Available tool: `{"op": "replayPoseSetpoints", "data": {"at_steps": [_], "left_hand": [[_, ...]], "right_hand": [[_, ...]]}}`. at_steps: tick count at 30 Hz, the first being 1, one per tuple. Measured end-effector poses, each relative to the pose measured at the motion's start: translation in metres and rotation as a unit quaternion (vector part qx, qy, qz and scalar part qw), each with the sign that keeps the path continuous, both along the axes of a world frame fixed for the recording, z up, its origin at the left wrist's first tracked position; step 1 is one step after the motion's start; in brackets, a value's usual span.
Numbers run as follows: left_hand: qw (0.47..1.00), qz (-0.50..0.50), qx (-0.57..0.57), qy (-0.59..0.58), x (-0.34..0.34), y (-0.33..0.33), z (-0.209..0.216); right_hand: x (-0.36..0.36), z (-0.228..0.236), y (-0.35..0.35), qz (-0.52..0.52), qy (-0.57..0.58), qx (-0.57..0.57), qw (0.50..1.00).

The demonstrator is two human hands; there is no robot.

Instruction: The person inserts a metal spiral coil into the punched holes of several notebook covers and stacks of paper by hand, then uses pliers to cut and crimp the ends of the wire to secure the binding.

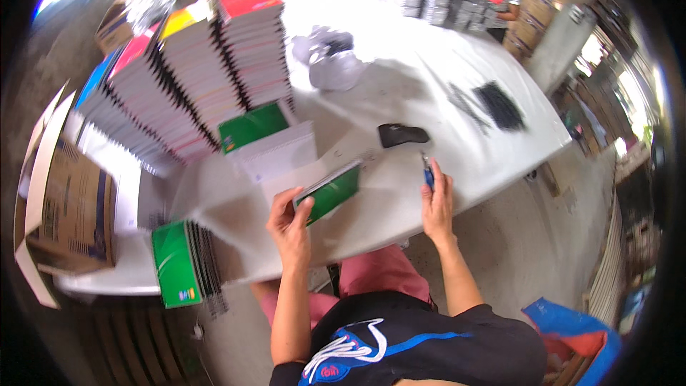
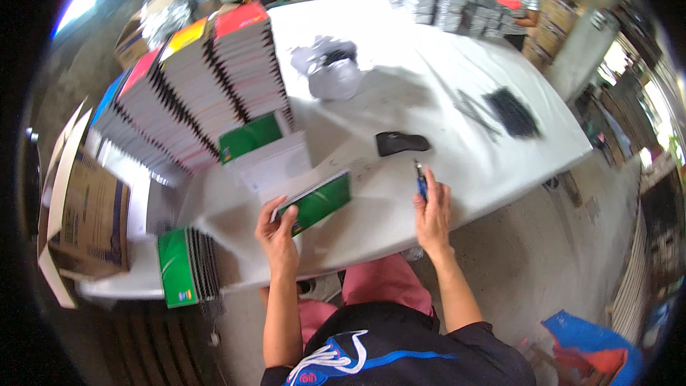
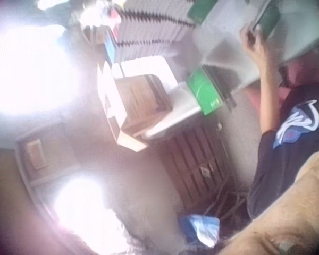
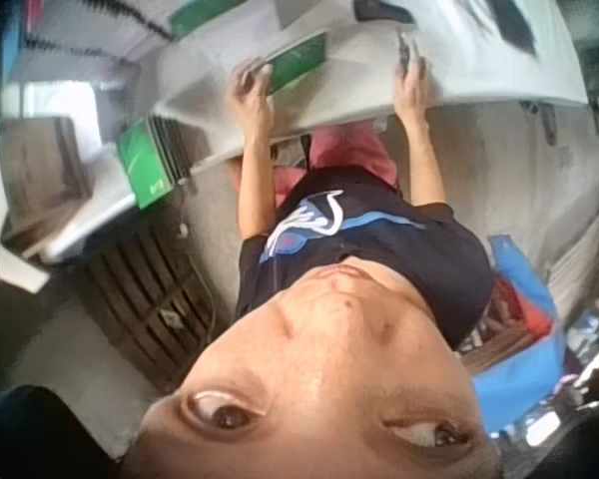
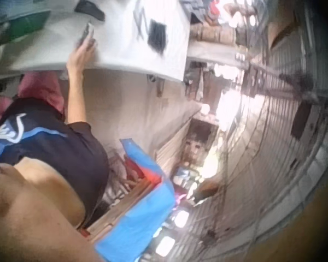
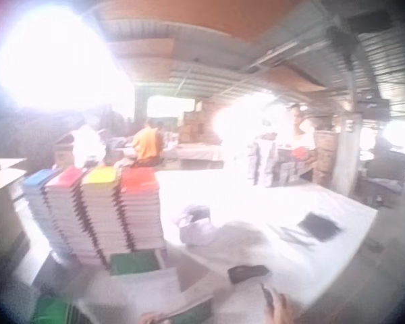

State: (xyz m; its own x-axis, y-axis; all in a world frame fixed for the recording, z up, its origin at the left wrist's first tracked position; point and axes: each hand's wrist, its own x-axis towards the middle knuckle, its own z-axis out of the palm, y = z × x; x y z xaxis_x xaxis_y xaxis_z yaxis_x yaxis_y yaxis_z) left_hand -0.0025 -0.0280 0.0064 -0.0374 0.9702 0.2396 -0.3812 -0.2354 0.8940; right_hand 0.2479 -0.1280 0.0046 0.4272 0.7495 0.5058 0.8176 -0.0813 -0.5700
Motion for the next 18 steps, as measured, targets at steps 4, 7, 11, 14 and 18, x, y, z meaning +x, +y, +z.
{"op": "replayPoseSetpoints", "data": {"at_steps": [4,7,11,14,18], "left_hand": [[0.999,0.024,-0.016,-0.022,0.017,-0.006,0.024],[0.998,-0.022,-0.056,0.021,0.018,-0.004,0.004],[1.000,-0.010,0.021,-0.002,0.021,-0.015,-0.002],[0.999,0.010,0.001,-0.049,0.031,-0.008,0.009],[0.999,0.003,0.044,0.020,0.030,-0.005,0.006]], "right_hand": [[-0.020,0.031,0.004,0.036,0.065,0.047,0.996],[-0.035,0.051,0.000,0.073,0.060,0.088,0.992],[-0.065,0.055,-0.011,0.137,0.076,0.096,0.983],[-0.078,0.059,-0.005,0.166,-0.008,0.076,0.983],[-0.082,0.046,0.001,0.171,-0.046,0.084,0.981]]}}
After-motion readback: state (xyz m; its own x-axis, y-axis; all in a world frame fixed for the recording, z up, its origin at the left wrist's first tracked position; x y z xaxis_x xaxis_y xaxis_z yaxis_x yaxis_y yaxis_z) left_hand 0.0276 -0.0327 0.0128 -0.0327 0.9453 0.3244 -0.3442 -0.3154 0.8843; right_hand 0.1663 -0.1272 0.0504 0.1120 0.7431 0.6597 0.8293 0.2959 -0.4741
